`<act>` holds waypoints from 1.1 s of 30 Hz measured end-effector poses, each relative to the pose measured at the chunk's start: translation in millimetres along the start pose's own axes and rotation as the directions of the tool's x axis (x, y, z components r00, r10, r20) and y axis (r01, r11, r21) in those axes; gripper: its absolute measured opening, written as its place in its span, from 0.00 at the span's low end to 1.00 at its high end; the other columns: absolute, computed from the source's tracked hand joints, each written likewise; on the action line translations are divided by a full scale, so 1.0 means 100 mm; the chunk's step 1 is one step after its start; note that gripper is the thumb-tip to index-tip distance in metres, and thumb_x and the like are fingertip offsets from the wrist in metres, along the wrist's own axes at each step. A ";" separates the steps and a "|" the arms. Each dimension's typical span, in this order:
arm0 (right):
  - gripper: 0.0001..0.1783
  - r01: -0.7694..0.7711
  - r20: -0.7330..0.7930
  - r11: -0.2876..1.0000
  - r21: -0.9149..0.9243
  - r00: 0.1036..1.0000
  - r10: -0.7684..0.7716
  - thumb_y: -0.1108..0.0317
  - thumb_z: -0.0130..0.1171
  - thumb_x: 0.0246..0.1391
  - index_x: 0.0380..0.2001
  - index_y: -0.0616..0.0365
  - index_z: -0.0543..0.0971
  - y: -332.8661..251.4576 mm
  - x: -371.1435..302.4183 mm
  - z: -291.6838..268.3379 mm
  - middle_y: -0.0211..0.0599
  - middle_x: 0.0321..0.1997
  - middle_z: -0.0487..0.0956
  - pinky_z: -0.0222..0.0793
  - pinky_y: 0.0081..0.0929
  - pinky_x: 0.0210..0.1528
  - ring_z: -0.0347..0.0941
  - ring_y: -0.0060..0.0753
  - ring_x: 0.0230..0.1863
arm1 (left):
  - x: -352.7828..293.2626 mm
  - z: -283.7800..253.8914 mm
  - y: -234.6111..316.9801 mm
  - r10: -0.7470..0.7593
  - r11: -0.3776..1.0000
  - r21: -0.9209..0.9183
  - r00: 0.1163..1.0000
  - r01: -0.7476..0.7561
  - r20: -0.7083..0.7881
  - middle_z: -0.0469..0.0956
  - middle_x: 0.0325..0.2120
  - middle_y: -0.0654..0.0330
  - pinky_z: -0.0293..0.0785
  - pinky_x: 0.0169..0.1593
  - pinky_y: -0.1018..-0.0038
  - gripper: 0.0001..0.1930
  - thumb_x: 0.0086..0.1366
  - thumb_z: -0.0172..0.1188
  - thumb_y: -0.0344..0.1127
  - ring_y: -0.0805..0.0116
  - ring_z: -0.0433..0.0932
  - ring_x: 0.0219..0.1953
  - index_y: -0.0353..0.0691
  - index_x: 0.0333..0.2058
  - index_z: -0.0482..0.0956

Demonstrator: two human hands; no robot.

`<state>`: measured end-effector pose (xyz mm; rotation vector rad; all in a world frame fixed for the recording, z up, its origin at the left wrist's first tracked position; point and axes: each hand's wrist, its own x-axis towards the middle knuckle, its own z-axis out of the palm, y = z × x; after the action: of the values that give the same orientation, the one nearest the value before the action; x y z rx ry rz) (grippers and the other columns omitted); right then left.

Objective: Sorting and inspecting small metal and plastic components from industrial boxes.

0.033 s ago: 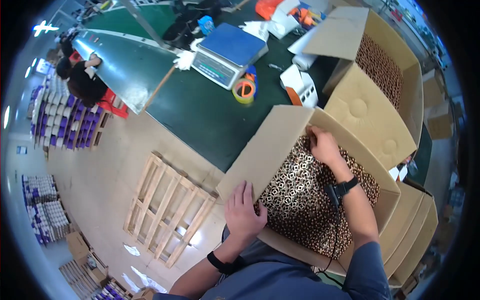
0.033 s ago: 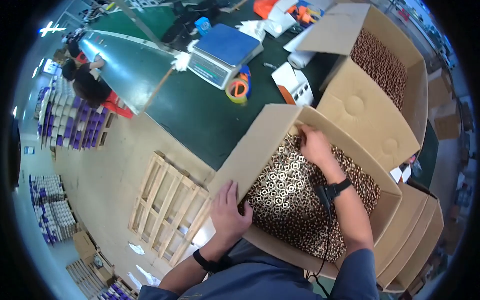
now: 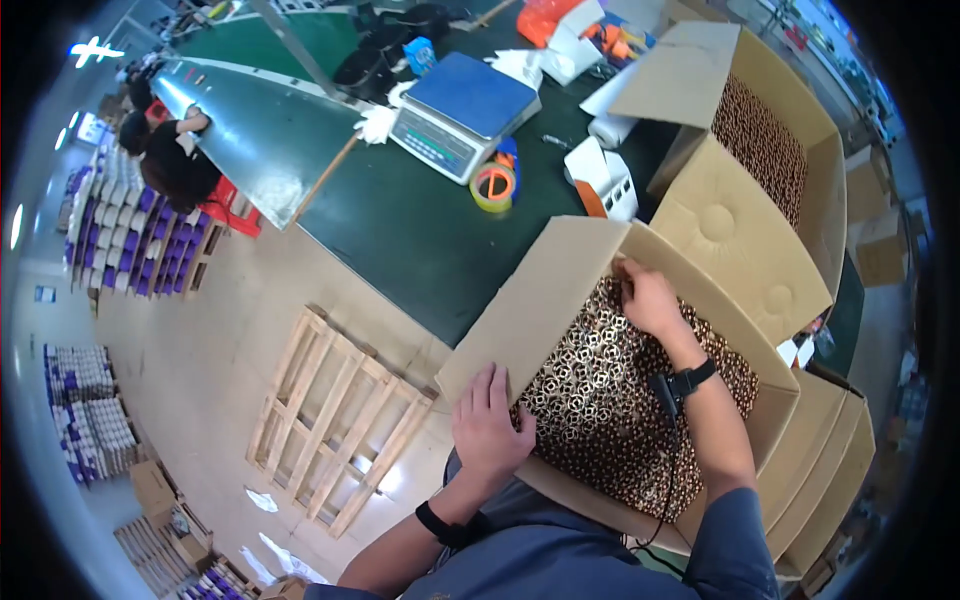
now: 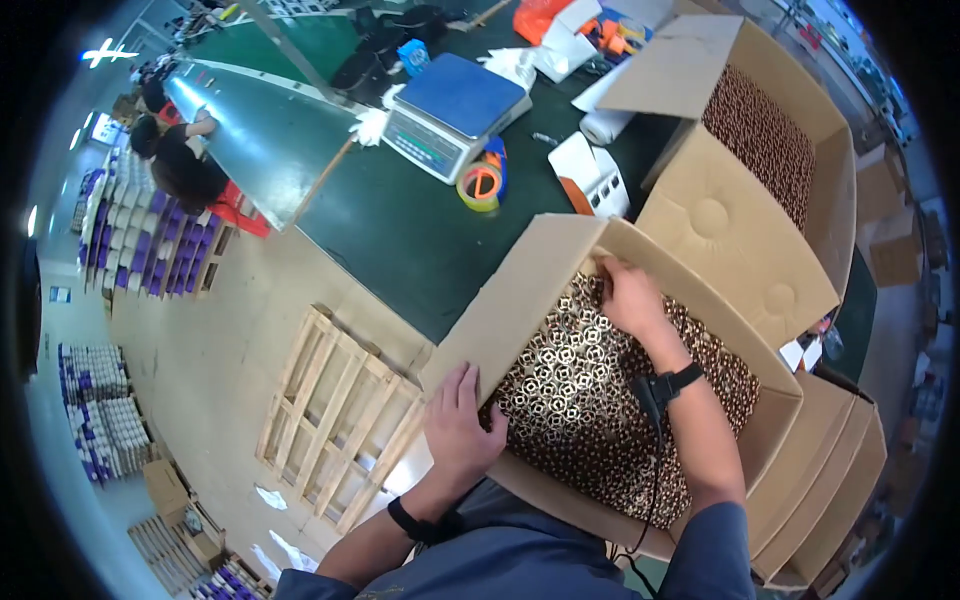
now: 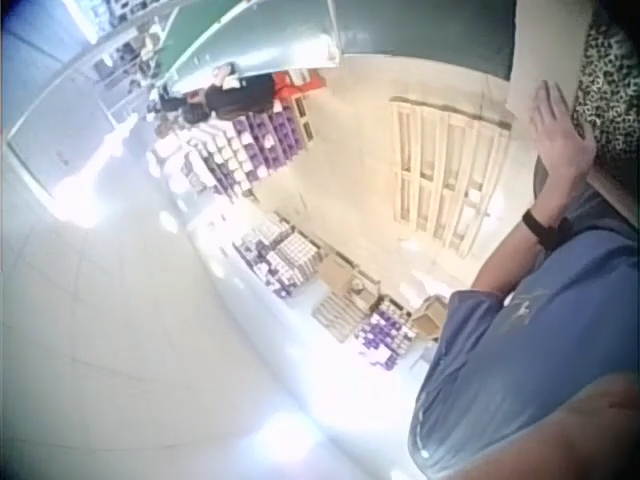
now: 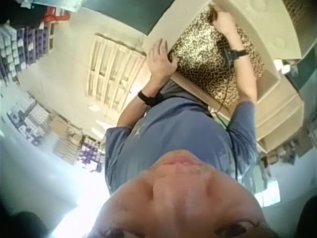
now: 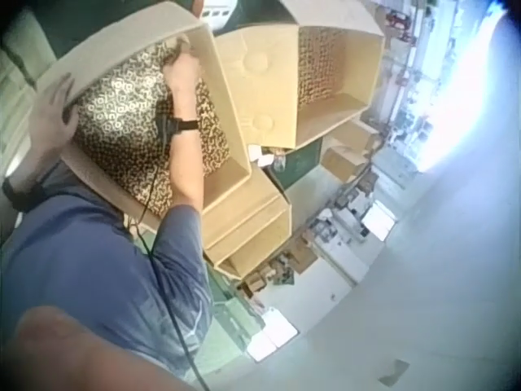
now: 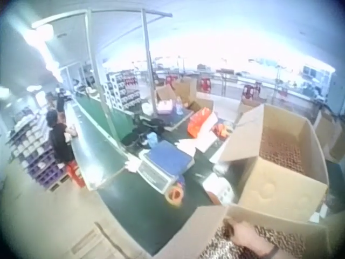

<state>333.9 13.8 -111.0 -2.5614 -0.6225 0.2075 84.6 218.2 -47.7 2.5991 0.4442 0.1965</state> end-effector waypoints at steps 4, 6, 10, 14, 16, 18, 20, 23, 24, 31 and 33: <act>0.20 0.010 0.015 0.996 -0.094 1.000 -0.008 0.75 0.55 0.51 0.50 0.55 0.78 -0.26 -0.14 -0.21 0.52 0.44 0.82 0.74 0.52 0.50 0.77 0.61 0.46 | -0.03 0.01 0.00 -0.006 1.000 -0.005 1.000 0.006 -0.025 0.73 0.57 0.48 0.68 0.59 0.56 0.31 0.54 0.62 0.37 0.48 0.73 0.56 0.35 0.58 0.71; 0.20 0.010 -0.083 0.999 -0.045 0.996 -0.014 0.73 0.57 0.54 0.51 0.58 0.77 -0.43 -0.28 -0.40 0.52 0.51 0.80 0.74 0.50 0.52 0.76 0.58 0.50 | -0.04 0.00 -0.03 -0.006 1.000 0.010 1.000 0.006 -0.015 0.74 0.57 0.50 0.69 0.59 0.57 0.30 0.56 0.61 0.39 0.51 0.73 0.58 0.36 0.58 0.72; 0.19 -0.109 -0.191 0.992 0.061 0.974 0.119 0.70 0.60 0.56 0.52 0.60 0.78 -0.64 -0.94 -0.88 0.50 0.49 0.81 0.76 0.42 0.49 0.78 0.54 0.47 | -0.05 0.02 -0.07 0.002 1.000 -0.016 0.999 -0.003 -0.040 0.74 0.57 0.50 0.69 0.59 0.56 0.30 0.55 0.61 0.39 0.51 0.73 0.58 0.36 0.57 0.72; 0.17 -0.348 -0.205 0.931 0.110 0.909 0.364 0.70 0.60 0.59 0.51 0.61 0.80 -0.72 -2.01 -1.49 0.46 0.48 0.83 0.75 0.29 0.40 0.79 0.36 0.39 | -0.06 0.06 -0.12 0.000 1.000 -0.017 0.994 -0.001 -0.109 0.74 0.56 0.49 0.68 0.58 0.55 0.30 0.55 0.60 0.40 0.51 0.72 0.57 0.36 0.57 0.72; 0.17 -0.428 -0.313 0.894 0.135 0.837 0.448 0.71 0.60 0.60 0.52 0.61 0.80 -0.55 -2.67 -1.79 0.41 0.47 0.83 0.72 0.24 0.37 0.75 0.26 0.35 | -0.12 0.11 -0.11 0.006 0.999 -0.033 0.992 -0.010 -0.123 0.74 0.56 0.49 0.68 0.58 0.54 0.30 0.55 0.60 0.41 0.50 0.72 0.57 0.35 0.57 0.72; 0.17 -0.543 -0.410 0.826 0.147 0.727 0.551 0.71 0.59 0.60 0.53 0.61 0.80 -0.39 -3.27 -2.10 0.36 0.47 0.83 0.70 0.21 0.36 0.71 0.21 0.33 | -0.11 0.12 -0.12 0.019 0.998 -0.057 0.980 -0.031 -0.200 0.74 0.55 0.50 0.68 0.58 0.55 0.28 0.55 0.61 0.39 0.50 0.73 0.56 0.36 0.55 0.74; 0.17 -0.604 -0.496 0.777 0.176 0.628 0.600 0.70 0.58 0.63 0.53 0.61 0.79 0.04 -3.94 -2.33 0.34 0.46 0.83 0.69 0.20 0.37 0.71 0.19 0.35 | -0.12 0.15 -0.13 0.018 0.992 -0.118 0.973 -0.046 -0.229 0.75 0.54 0.51 0.69 0.58 0.56 0.27 0.54 0.61 0.37 0.50 0.74 0.55 0.37 0.54 0.75; 0.17 -0.618 -0.581 0.732 0.288 0.495 0.646 0.66 0.56 0.66 0.54 0.63 0.78 0.84 -4.92 -2.62 0.33 0.46 0.81 0.70 0.20 0.40 0.73 0.20 0.39 | -0.22 0.18 -0.14 -0.003 0.979 -0.194 0.955 -0.057 -0.297 0.77 0.52 0.52 0.69 0.58 0.57 0.23 0.54 0.63 0.33 0.51 0.75 0.53 0.38 0.51 0.77; 0.18 -0.639 -0.613 0.711 0.294 0.444 0.653 0.64 0.56 0.67 0.54 0.63 0.77 0.93 -5.07 -2.67 0.35 0.47 0.81 0.70 0.19 0.44 0.74 0.22 0.43 | -0.25 0.17 -0.16 -0.019 0.978 -0.203 0.939 -0.054 -0.343 0.78 0.51 0.53 0.70 0.57 0.58 0.21 0.54 0.64 0.31 0.52 0.76 0.52 0.39 0.49 0.78; 0.17 -0.808 -0.337 0.302 0.506 0.137 0.931 0.62 0.57 0.63 0.50 0.60 0.78 2.64 -6.71 -3.50 0.30 0.33 0.76 0.67 0.25 0.23 0.71 0.22 0.25 | -0.24 0.19 -0.03 -0.082 0.939 -0.337 0.908 -0.068 -0.412 0.82 0.42 0.50 0.77 0.51 0.60 0.13 0.58 0.65 0.32 0.48 0.81 0.44 0.35 0.42 0.81; 0.18 -0.805 -0.141 0.215 0.553 0.164 0.976 0.63 0.58 0.60 0.50 0.59 0.77 2.93 -6.77 -3.63 0.27 0.27 0.71 0.59 0.24 0.15 0.65 0.20 0.19 | -0.23 0.21 -0.03 -0.019 0.974 -0.211 0.908 -0.077 -0.419 0.83 0.40 0.48 0.78 0.49 0.61 0.13 0.59 0.65 0.32 0.48 0.82 0.43 0.34 0.42 0.81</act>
<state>-57.3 -684.3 78.7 -2.0821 1.2045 0.0512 67.0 203.9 -68.8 2.3350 0.4979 0.7810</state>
